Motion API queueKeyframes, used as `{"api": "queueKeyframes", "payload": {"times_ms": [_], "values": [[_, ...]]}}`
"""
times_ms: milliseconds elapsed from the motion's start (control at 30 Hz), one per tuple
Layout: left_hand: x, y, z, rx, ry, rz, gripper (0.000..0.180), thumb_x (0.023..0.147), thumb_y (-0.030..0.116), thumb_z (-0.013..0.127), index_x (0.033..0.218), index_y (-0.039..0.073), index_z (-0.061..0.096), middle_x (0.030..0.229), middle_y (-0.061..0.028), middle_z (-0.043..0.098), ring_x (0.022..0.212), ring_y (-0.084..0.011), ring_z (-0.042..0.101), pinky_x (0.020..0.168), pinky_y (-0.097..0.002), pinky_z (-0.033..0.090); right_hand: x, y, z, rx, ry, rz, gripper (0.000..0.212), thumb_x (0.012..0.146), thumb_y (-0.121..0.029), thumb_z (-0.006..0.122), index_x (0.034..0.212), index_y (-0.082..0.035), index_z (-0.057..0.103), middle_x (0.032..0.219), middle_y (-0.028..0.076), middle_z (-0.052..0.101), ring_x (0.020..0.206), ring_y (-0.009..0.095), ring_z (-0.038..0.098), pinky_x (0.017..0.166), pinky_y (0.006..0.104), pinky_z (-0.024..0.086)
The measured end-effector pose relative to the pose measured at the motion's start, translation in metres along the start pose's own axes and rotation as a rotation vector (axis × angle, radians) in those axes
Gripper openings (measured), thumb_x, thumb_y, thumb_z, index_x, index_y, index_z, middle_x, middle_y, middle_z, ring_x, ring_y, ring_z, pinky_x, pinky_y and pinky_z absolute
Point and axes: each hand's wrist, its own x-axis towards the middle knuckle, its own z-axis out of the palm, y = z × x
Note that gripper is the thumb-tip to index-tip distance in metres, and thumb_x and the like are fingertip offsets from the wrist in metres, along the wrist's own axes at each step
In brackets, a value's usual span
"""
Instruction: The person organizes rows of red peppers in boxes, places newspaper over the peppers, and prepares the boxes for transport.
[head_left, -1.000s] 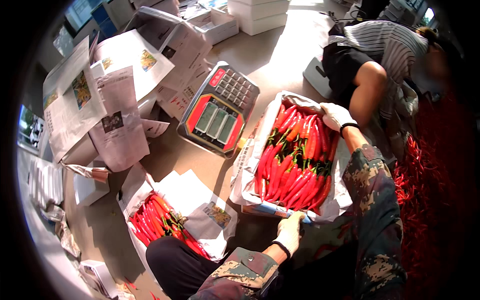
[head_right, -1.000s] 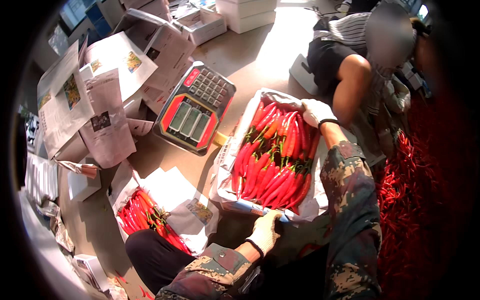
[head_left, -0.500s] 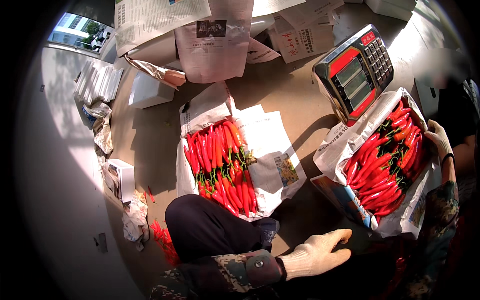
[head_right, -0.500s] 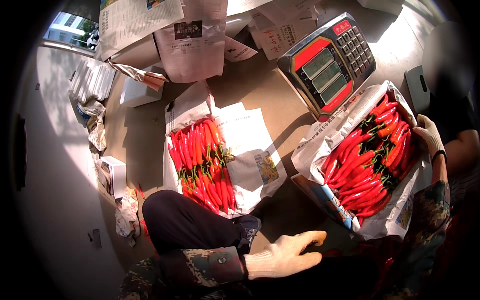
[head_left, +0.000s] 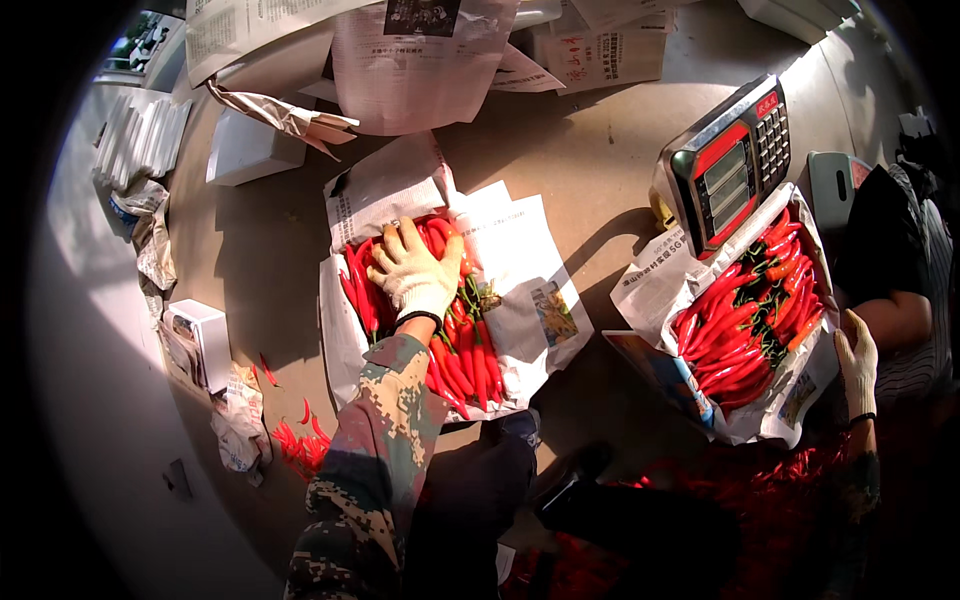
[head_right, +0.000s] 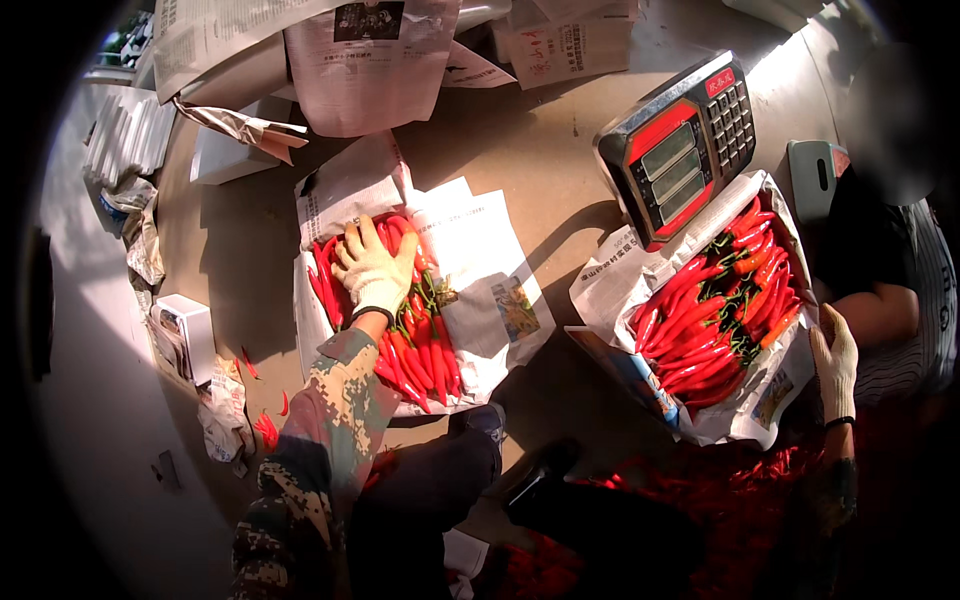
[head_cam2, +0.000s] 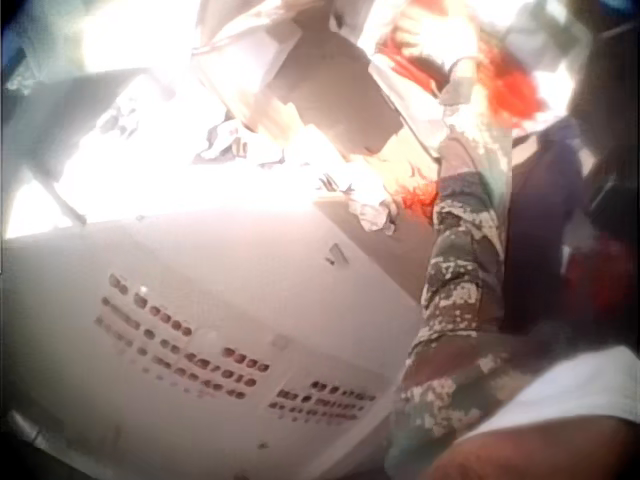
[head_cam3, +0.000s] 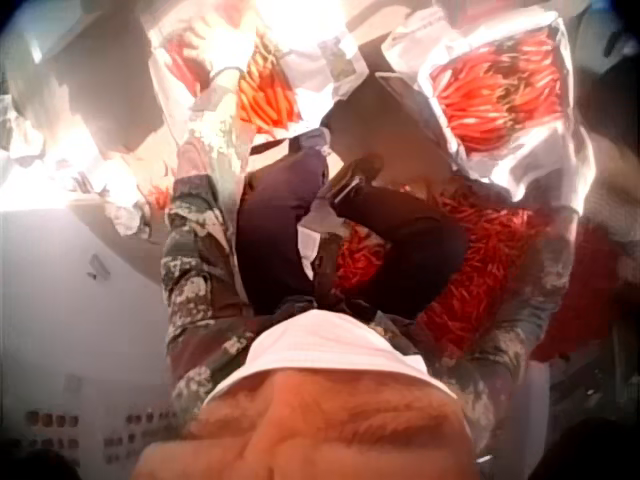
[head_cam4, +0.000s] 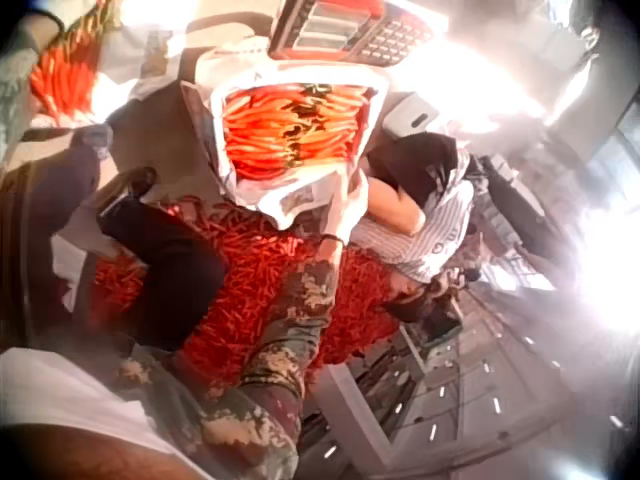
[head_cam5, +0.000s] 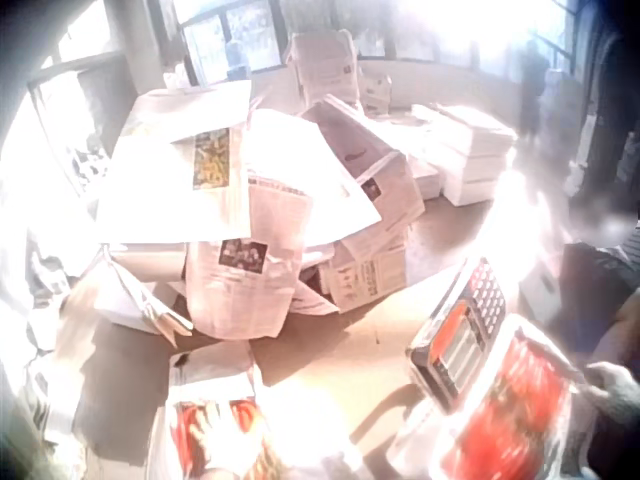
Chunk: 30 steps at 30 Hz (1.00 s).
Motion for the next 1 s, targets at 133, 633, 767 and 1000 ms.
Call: {"api": "queueKeyframes", "payload": {"times_ms": [133,633,767,1000], "values": [[-0.018,0.054,-0.008,0.061,-0.027,0.123,0.084,0.098,0.063,0.064,0.171,0.028,0.041,0.175,-0.0139,0.04,0.158,-0.0471,0.036,0.123,-0.0751,0.024,-0.1,-0.036,-0.072,-0.209,-0.086,0.07,0.043,0.105,-0.014,0.07,0.145,0.004,0.066,0.128,0.014,0.074,0.118,0.022,0.07,0.108,0.0359,0.053],[-0.003,-0.078,0.014,-0.223,0.229,0.358,0.083,0.1,0.042,0.067,0.172,0.012,0.038,0.174,-0.0139,0.043,0.16,-0.0404,0.037,0.131,-0.0668,0.022,-0.18,-0.249,0.023,0.038,-0.118,0.087,0.034,0.102,-0.002,0.072,0.135,0.007,0.07,0.126,0.018,0.076,0.116,0.025,0.074,0.107,0.0381,0.056],[0.017,-0.093,0.025,-0.063,0.261,0.559,0.068,0.101,0.038,0.064,0.161,0.009,0.054,0.163,-0.0155,0.054,0.149,-0.04,0.048,0.127,-0.0656,0.026,-0.146,-0.371,0.21,0.195,-0.186,-0.494,0.05,0.093,-0.014,0.085,0.139,0.0,0.071,0.134,0.022,0.074,0.131,0.043,0.068,0.112,0.0481,0.055],[0.031,-0.07,0.048,-0.102,0.336,0.671,0.06,0.101,0.031,0.065,0.158,0.012,0.059,0.158,-0.0181,0.059,0.145,-0.0401,0.053,0.126,-0.062,0.031,-0.043,-0.482,0.444,0.059,0.085,-0.672,0.086,0.093,-0.041,0.079,0.159,0.007,0.052,0.163,0.034,0.05,0.157,0.053,0.041,0.131,0.0631,0.028]]}}
